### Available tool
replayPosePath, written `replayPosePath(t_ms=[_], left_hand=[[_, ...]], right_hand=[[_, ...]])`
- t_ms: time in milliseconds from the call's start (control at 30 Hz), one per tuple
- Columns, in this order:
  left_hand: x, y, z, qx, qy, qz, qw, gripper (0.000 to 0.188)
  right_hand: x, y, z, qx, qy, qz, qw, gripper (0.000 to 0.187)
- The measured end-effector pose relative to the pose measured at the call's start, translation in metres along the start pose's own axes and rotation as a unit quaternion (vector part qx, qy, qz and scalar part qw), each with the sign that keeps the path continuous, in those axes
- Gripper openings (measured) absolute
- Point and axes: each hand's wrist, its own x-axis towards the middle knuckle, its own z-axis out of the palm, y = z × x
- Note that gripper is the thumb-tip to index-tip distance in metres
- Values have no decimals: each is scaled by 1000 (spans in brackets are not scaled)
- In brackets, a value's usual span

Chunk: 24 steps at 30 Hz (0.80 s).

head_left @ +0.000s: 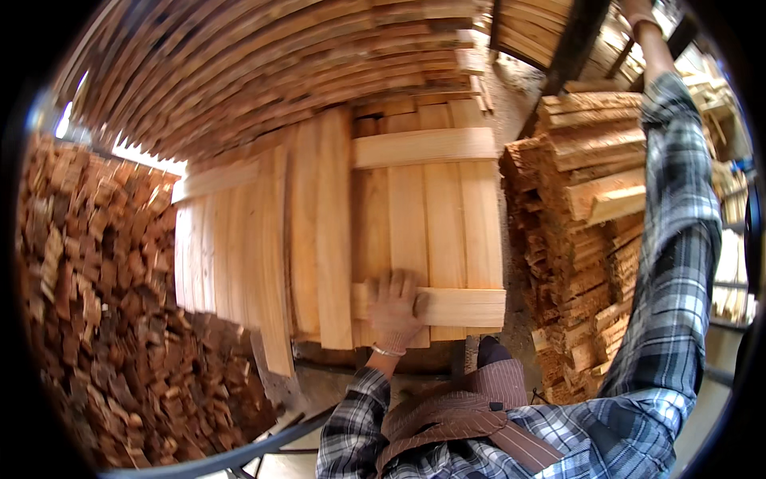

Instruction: The person stacks wooden planks in a lumber yard. They pick up planks from a pile and place them onto a metal rack, arranging them in a neat stack.

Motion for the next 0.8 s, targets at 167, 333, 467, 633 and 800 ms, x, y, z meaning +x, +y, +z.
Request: replayPosePath(t_ms=[167, 333, 467, 633, 800], left_hand=[[-2, 0, -9, -60, -11, -2, 998, 39], [0, 2, -29, -106, -24, 5, 994, 40], [-45, -28, -55, -274, -9, -31, 961, 49], [-161, -160, -114, -179, 166, -287, 926, 101], [-199, -217, -134, -70, -105, -319, 939, 101]], right_hand=[[-41, -16, -1, 52, 14, -56, 997, 35], [-172, -57, 1, 71, -231, -96, 966, 38], [-371, -120, 5, -304, -171, -543, 764, 41], [-532, -211, 6, -122, -344, -257, 895, 72], [-546, -231, -4, -138, -425, -226, 865, 79]])
